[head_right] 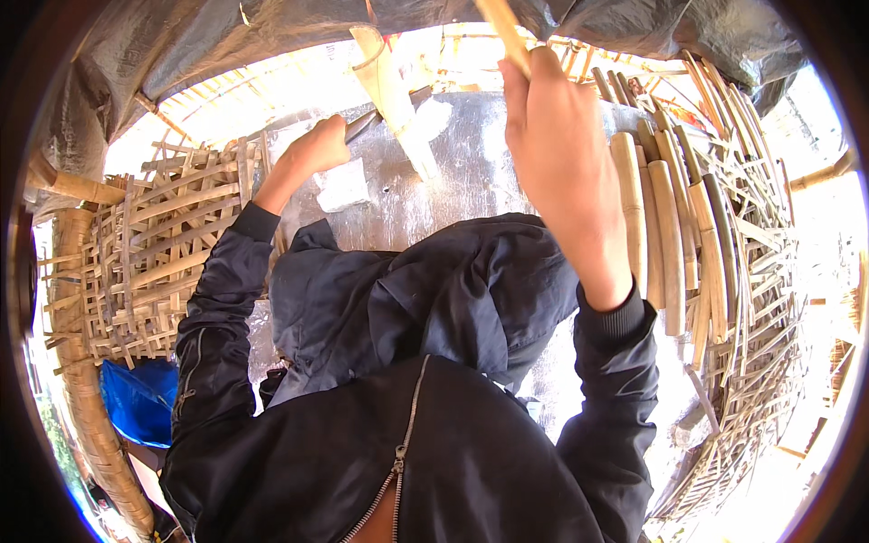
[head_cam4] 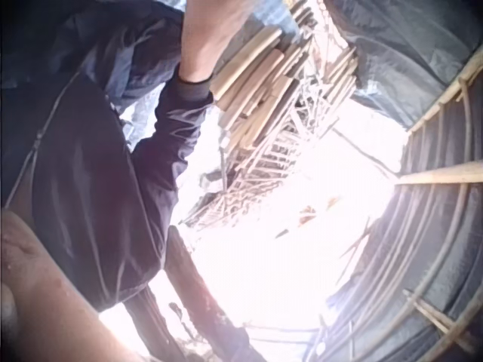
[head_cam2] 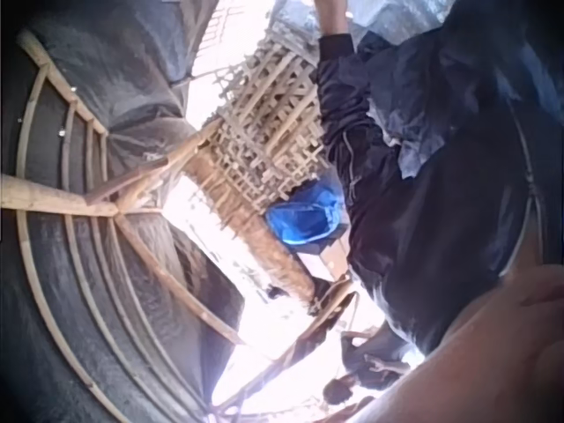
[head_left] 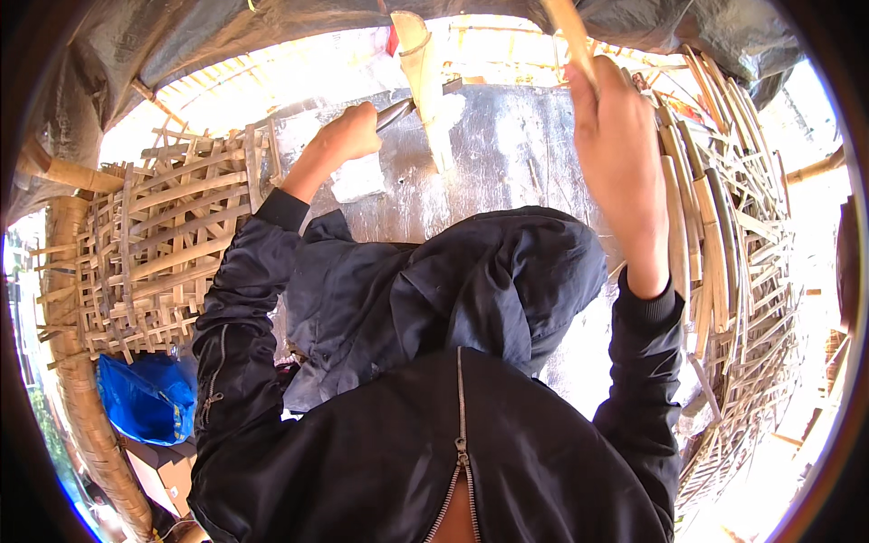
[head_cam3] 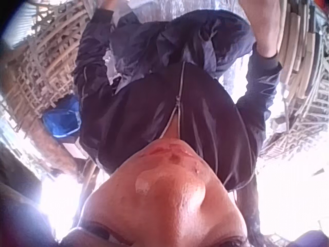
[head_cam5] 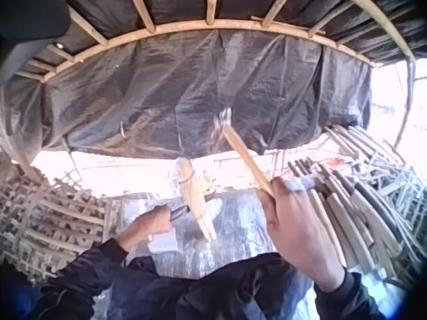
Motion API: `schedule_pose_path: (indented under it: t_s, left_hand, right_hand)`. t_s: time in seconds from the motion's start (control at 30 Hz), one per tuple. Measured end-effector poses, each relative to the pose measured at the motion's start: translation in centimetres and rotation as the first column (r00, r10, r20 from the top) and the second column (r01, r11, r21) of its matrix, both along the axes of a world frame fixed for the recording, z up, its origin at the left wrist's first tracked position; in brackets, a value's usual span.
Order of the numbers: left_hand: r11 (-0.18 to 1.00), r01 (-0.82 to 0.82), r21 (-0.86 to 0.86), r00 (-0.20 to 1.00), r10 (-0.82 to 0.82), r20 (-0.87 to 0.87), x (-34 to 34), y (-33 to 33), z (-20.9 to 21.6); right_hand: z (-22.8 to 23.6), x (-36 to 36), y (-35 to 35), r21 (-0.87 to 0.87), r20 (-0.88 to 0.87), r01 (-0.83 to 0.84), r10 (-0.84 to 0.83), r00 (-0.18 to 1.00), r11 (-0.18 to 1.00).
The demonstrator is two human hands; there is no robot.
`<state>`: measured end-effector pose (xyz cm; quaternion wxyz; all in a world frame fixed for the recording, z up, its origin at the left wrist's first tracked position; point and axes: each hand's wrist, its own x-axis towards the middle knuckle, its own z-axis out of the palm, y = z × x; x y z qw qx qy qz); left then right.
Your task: The person uses a chisel and a hammer to carve and shape pieces of bamboo, striking the chisel with the hammer to remove material and refine the edges.
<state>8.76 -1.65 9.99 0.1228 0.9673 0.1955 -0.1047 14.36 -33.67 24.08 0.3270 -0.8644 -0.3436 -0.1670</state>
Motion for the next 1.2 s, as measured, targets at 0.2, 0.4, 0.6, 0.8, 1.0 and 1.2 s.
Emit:
schedule_pose_path:
  t_s: [0.2,0.4,0.6,0.8,1.0,1.2]
  left_hand:
    - [0.999,0.042,0.009,0.999,-0.043,0.020,1.2,-0.7,0.1]
    - [0.995,0.091,0.037,0.994,-0.093,0.061,0.9,0.8,-0.9]
    - [0.999,0.006,0.034,0.998,-0.008,0.059,0.5,0.2,-0.6]
    - [1.000,0.011,0.028,1.000,-0.012,0.024,0.4,0.2,-0.5]
    - [0.999,0.003,0.041,0.997,-0.006,0.076,0.5,0.8,-0.4]
    - [0.998,0.033,0.051,0.998,-0.035,0.046,1.1,0.4,-0.4]
  right_hand:
    - [-14.0,3.1,-0.3,-0.216,0.008,-0.103,0.107,0.994,0.971]
    - [-7.6,1.2,-0.1,-0.290,-0.216,-0.099,0.036,0.976,0.952]
    - [0.6,0.9,1.6,0.138,0.049,-0.025,0.018,0.999,0.990]
    - [-13.4,0.8,0.7,-0.148,-0.040,-0.113,0.108,0.993,0.983]
    - [-1.4,0.1,0.1,-0.150,-0.141,0.010,-0.031,0.990,0.989]
    - [-2.7,1.9,2.6,0.181,0.024,0.048,-0.053,0.998,0.982]
